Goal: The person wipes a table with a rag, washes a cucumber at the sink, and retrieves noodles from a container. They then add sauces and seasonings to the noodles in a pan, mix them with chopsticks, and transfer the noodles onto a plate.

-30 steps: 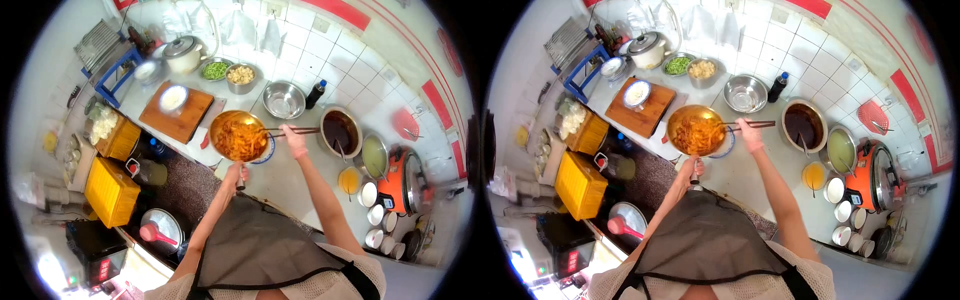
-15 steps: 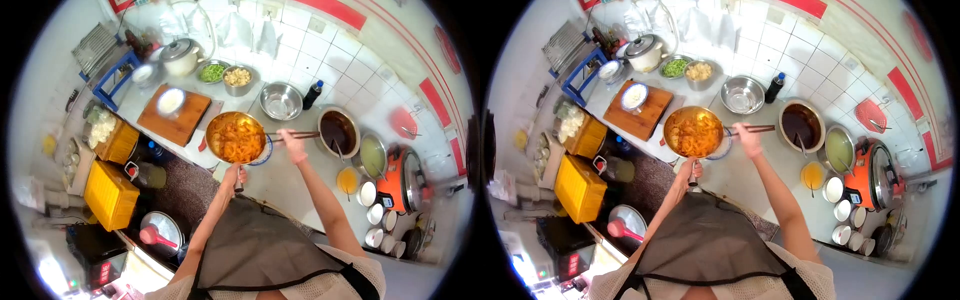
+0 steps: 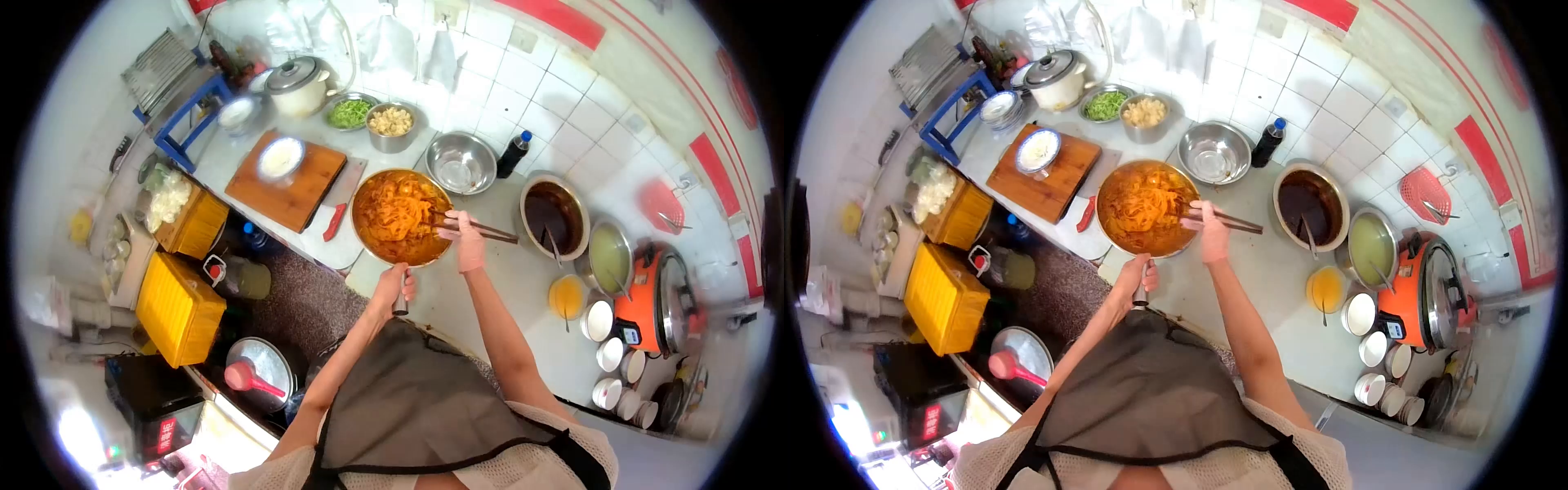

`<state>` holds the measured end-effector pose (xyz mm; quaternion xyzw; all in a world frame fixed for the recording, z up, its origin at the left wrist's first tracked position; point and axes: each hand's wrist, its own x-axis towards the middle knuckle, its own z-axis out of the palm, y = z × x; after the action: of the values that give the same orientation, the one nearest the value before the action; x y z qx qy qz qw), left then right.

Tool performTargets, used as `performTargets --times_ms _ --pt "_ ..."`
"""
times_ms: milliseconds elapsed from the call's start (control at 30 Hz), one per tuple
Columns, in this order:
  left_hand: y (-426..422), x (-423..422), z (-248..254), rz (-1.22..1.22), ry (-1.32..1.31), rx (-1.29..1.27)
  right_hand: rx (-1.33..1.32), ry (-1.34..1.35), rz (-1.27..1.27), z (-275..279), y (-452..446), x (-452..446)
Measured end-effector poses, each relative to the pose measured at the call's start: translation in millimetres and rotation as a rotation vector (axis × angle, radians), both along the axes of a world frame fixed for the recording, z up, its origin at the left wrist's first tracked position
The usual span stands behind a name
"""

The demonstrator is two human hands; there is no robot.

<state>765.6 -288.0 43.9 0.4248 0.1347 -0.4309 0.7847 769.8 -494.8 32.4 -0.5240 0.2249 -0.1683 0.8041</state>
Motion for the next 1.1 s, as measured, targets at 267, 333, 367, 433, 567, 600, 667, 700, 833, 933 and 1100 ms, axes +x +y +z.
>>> performTargets --times_ms 267,333,367,433,567,600,667,700,833,933,1100 --pt "19 12 16 -0.036 -0.019 -0.041 -0.037 -0.095 0.164 59 -30 14" --pt "23 16 16 -0.075 -0.043 -0.011 -0.279 -0.054 0.384 101 -23 21" --pt "22 17 19 -0.077 -0.045 -0.014 -0.358 -0.004 0.514 129 -7 24" --pt "21 16 27 -0.141 -0.044 0.065 -0.442 0.117 0.831 160 22 41" --pt "21 14 26 -0.269 -0.024 0.057 -0.84 -0.027 1.094 189 52 112" --pt "21 14 28 -0.287 -0.01 0.053 -0.764 0.004 1.055 197 50 126" --pt "22 14 34 -0.299 0.003 0.092 -0.771 0.049 0.952 164 26 186" --pt "23 16 35 -0.295 -0.004 0.091 -0.789 0.097 0.876 156 15 206" --pt "35 24 37 -0.199 -0.012 0.06 -0.501 0.138 0.523 132 -41 194" --pt "40 34 26 -0.13 0.045 -0.01 -0.357 0.092 0.226 85 -64 152" --pt "38 58 -3 0.004 0.097 -0.069 -0.315 0.204 -0.081 44 -31 45"
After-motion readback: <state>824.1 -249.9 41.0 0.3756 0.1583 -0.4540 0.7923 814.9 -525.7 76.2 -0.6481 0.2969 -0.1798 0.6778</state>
